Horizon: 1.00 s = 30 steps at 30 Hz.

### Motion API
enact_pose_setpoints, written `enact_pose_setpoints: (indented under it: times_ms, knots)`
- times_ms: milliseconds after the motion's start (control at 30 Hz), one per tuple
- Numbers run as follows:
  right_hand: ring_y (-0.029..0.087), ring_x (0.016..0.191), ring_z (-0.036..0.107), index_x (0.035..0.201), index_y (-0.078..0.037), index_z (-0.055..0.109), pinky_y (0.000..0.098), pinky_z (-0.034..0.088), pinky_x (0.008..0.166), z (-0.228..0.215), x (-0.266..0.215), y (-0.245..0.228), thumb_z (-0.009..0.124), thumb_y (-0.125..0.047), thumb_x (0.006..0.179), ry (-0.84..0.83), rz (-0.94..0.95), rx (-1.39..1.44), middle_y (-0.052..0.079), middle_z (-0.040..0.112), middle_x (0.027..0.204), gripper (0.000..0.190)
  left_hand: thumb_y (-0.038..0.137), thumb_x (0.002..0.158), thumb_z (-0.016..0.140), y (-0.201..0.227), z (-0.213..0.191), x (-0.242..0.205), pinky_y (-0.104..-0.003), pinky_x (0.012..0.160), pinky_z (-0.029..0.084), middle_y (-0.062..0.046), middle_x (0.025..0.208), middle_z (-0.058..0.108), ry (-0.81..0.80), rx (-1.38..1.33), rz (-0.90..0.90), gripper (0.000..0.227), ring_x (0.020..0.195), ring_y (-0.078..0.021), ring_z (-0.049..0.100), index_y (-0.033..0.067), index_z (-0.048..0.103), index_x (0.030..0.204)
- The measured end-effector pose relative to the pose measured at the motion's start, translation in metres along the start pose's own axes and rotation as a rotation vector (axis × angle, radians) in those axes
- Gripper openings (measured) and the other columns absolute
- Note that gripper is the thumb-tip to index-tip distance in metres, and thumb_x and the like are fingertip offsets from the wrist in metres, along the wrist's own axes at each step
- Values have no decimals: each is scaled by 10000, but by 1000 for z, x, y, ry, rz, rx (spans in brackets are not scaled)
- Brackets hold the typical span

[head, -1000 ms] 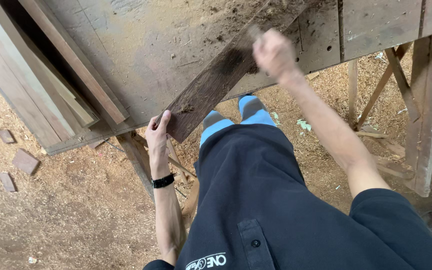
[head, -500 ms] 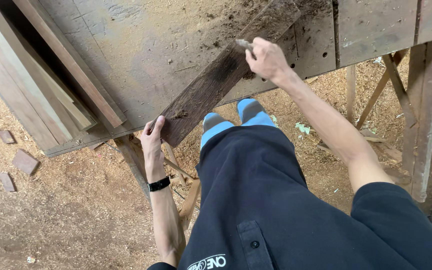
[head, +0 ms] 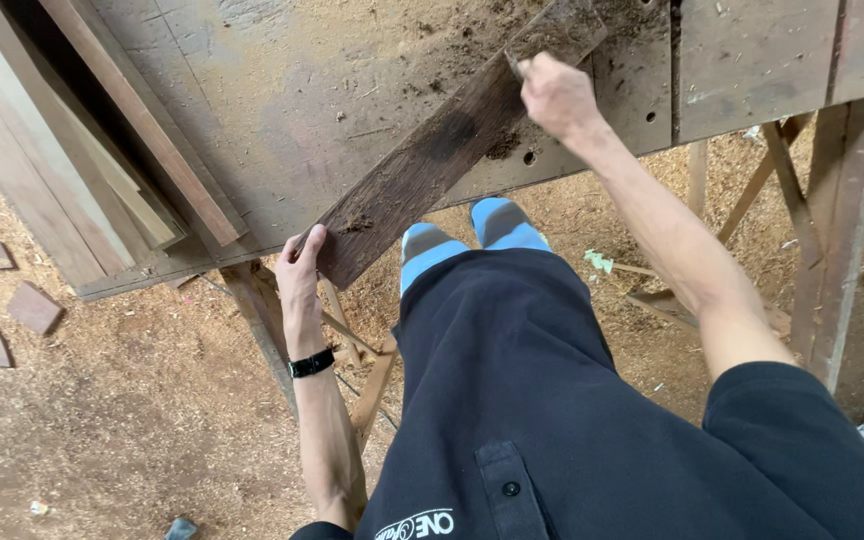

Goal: The person sands a piece of wood on a workbench using a sanding block, turning it over several times and cleaning the dust with a brush.

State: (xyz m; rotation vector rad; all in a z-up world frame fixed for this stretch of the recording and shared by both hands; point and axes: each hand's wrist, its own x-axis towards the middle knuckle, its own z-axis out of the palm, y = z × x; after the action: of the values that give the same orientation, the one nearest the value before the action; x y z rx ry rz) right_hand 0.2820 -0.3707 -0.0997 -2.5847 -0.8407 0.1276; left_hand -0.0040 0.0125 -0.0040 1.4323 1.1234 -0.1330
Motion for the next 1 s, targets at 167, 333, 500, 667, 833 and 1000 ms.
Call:
enact_pose_setpoints:
  times_ms: [167,333,500,667,833,1000]
  knots:
    - [165,591,605,1048,85,653,259,513,454,3,-13,-14,534,-75,1107,-17,171,108,131,637,846,209,450,819,834,-3,-5,-2,-320,808,427,8,884,669,17,38,-31,486,824,-111,549,74,744,1113]
    - [181,835,678,1168,17,575,213,609,682,1,-4,-34,392,21,1155,482,-256,16,137,649,1013,183,471,808,824,-2,-2,1,-346,824,441,10,869,685,12,45,-43,488,817,-113,568,80,735,1086]
    - [210,561,583,1042,32,650,320,515,443,5,-5,-34,533,-59,1048,-89,208,169,155,635,788,148,453,810,836,-4,-5,-1,-334,824,447,7,882,673,-14,0,-33,487,827,-113,571,73,733,1096]
    - [130,595,568,867,-22,595,261,487,491,26,-7,-9,594,-112,1051,86,106,185,83,624,744,205,454,806,829,-6,-5,-1,-328,818,440,9,911,694,16,40,-44,484,850,-106,576,75,737,1092]
    - [137,483,454,812,-48,589,291,359,372,21,1,1,576,-136,1081,-71,284,229,56,582,686,283,456,808,835,-1,-4,-1,-341,829,442,11,905,662,3,15,-31,501,862,-113,572,75,733,1117]
    - [92,496,458,817,-28,595,246,382,380,27,4,18,604,-118,1086,38,182,164,53,601,767,284,473,807,819,6,-4,-9,-368,868,440,6,929,683,29,79,-53,507,891,-126,591,81,736,1118]
